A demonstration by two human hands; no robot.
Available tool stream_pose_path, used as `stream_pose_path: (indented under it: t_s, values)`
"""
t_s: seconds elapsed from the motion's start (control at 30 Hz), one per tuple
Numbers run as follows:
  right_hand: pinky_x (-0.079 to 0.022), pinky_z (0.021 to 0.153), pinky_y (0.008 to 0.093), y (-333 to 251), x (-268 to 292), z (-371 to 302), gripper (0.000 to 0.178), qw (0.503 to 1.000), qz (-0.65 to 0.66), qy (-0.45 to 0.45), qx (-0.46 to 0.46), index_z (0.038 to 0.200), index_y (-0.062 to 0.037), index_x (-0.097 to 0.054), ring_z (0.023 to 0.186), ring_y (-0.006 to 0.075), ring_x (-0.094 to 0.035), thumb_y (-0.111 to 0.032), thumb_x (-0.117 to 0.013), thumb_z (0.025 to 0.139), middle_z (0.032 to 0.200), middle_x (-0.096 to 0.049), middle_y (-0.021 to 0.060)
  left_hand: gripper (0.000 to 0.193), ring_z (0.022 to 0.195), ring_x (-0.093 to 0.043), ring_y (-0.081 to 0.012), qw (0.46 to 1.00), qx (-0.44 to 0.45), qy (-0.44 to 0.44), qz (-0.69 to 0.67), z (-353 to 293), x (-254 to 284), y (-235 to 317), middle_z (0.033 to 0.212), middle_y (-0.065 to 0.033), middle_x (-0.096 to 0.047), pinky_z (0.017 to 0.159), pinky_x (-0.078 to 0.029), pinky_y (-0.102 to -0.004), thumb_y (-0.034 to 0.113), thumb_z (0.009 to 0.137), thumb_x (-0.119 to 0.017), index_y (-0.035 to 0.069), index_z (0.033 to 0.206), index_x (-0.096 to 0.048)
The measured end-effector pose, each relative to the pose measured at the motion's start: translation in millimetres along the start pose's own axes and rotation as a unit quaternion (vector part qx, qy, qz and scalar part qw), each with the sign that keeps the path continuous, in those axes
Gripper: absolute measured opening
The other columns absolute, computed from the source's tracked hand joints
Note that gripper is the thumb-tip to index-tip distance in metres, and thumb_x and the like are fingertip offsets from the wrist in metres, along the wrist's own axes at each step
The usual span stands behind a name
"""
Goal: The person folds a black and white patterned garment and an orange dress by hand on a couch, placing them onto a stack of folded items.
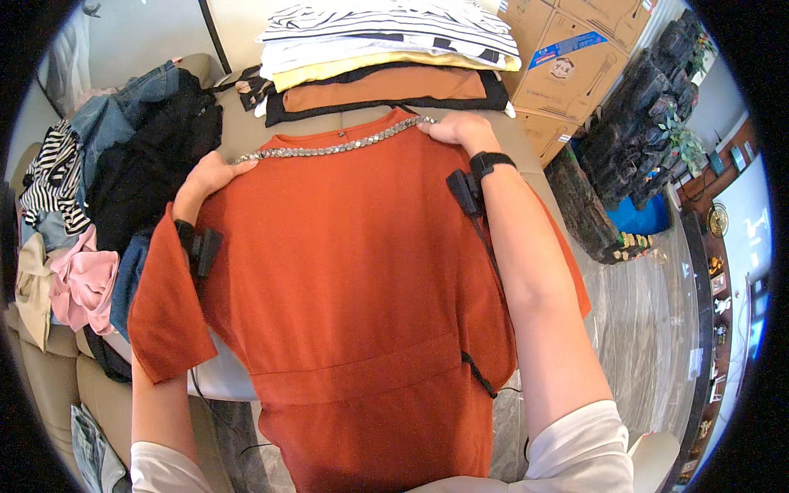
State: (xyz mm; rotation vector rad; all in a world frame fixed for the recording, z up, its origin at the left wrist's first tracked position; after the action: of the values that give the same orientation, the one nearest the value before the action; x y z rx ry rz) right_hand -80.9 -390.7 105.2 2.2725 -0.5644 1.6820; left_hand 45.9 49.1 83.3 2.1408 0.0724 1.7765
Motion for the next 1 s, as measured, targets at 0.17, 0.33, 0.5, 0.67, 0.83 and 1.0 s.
stream_pose_path:
  t_s: [0.17, 0.33, 0.5, 0.67, 0.83, 1.0]
  values:
    - [-0.029, 0.119, 0.0464, 41, -6, -25, 0.109, 0.988, 0.125, 0.074, 0.049, 0.157, -0.0042, -0.022, 0.147, 0.0515, -0.023, -0.062, -0.072, 0.079, 0.158, -0.005, 0.0397, 0.078, 0.1, -0.065, -0.0479, 0.984, -0.092, 0.146, 0.045, -51, -14, 34, 0.127, -0.0293, -0.055, 0.086, -0.054, -0.0501, 0.047, 0.086, -0.07, -0.002, 0.137, -0.04]
    - [-0.03, 0.119, 0.0463, 67, 8, -101, 0.092, 0.976, 0.151, 0.066, 0.142, 0.154, -0.0093, -0.032, 0.147, 0.0479, -0.025, -0.057, -0.069, 0.085, 0.16, -0.004, 0.0357, 0.072, 0.14, -0.033, -0.0466, 0.935, -0.315, 0.16, -0.028, -164, -17, 36, 0.151, -0.0279, -0.027, 0.115, -0.033, -0.0492, 0.027, 0.09, -0.07, -0.001, 0.145, -0.033]
    - [-0.024, 0.122, 0.0437, 105, -37, -180, 0.094, 0.987, 0.135, 0.062, 0.068, 0.158, -0.0084, -0.023, 0.151, 0.0416, -0.019, -0.068, -0.051, 0.092, 0.163, -0.013, 0.028, 0.071, 0.149, -0.025, -0.0391, 0.956, -0.234, 0.149, -0.099, -235, -53, -42, 0.161, -0.0218, -0.023, 0.122, -0.021, -0.0459, 0.033, 0.096, -0.063, 0.0, 0.151, -0.035]
    - [-0.018, 0.121, 0.0544, 199, -115, -217, 0.08, 0.987, 0.062, 0.147, 0.032, 0.16, -0.0161, -0.024, 0.152, 0.0349, -0.021, -0.062, -0.046, 0.098, 0.165, -0.016, 0.0202, 0.068, 0.151, -0.024, -0.0324, 0.964, -0.208, 0.141, -0.086, -276, -60, -27, 0.163, -0.0161, -0.027, 0.123, -0.019, -0.0415, 0.033, 0.098, -0.059, 0.002, 0.153, -0.035]
    - [-0.021, 0.119, 0.0546, 174, -122, -229, 0.079, 0.97, 0.129, 0.196, -0.058, 0.16, -0.0167, -0.025, 0.149, 0.0386, -0.025, -0.061, -0.047, 0.098, 0.164, -0.021, 0.0207, 0.069, 0.15, -0.026, -0.0299, 0.966, -0.197, 0.156, 0.056, -319, -47, -53, 0.162, -0.0138, -0.03, 0.123, -0.018, -0.0408, 0.041, 0.099, -0.056, 0.007, 0.155, -0.034]
    - [-0.022, 0.119, 0.0545, 185, -119, -223, 0.081, 0.975, 0.111, 0.185, -0.058, 0.16, -0.0177, -0.022, 0.149, 0.0396, -0.024, -0.063, -0.045, 0.098, 0.165, -0.019, 0.0199, 0.069, 0.15, -0.027, -0.0317, 0.961, -0.191, 0.18, 0.085, -330, -48, -68, 0.161, -0.0165, -0.031, 0.122, -0.02, -0.0403, 0.041, 0.101, -0.053, 0.006, 0.156, -0.031]
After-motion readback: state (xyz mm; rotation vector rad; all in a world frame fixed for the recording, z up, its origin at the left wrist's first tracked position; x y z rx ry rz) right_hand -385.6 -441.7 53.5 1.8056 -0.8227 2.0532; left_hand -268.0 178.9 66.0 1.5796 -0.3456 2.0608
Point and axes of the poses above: each hand's wrist, its own z-axis towards the middle knuckle, its own x-axis out of the back of the hand, y = z × x, the point moved 1 cm from there along z, towards the middle knuckle
